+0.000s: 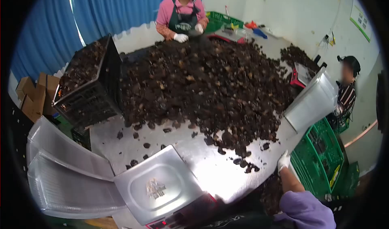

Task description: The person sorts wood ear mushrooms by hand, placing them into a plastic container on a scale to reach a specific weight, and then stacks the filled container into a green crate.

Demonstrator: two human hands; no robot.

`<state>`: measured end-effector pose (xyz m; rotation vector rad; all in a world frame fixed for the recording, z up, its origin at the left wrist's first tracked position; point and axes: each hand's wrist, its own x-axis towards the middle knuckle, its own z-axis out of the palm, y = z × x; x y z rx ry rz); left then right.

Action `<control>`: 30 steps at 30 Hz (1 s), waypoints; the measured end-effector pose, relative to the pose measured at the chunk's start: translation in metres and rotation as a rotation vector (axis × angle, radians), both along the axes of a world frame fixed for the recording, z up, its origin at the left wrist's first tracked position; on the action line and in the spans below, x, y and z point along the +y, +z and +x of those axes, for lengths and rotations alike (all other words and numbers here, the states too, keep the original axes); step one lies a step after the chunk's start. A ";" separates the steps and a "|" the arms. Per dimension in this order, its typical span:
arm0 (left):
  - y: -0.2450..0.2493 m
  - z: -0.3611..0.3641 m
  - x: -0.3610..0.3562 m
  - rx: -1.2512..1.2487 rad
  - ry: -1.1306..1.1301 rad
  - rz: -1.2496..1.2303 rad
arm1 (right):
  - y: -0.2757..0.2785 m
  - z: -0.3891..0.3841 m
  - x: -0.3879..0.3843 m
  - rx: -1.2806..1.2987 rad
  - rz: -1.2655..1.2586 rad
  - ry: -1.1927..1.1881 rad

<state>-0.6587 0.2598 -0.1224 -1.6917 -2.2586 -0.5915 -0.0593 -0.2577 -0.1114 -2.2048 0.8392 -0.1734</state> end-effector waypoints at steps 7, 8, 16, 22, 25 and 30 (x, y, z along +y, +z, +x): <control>0.023 0.001 0.014 -0.044 0.105 -0.413 | 0.023 -0.003 0.020 0.030 -0.021 -0.076; 0.025 0.000 0.015 -0.085 0.096 -0.402 | 0.008 -0.002 0.005 -0.034 -0.033 0.010; 0.036 0.013 0.012 -0.222 0.159 -0.487 | 0.017 0.000 0.016 0.083 -0.184 -0.113; 0.043 0.018 0.011 -0.183 0.153 -0.541 | 0.024 0.000 0.019 0.155 -0.165 -0.135; 0.036 0.012 0.016 -0.179 0.186 -0.504 | 0.023 0.001 0.019 0.169 -0.153 -0.122; 0.038 0.013 0.011 -0.155 0.167 -0.508 | 0.024 0.006 0.020 0.077 -0.067 -0.094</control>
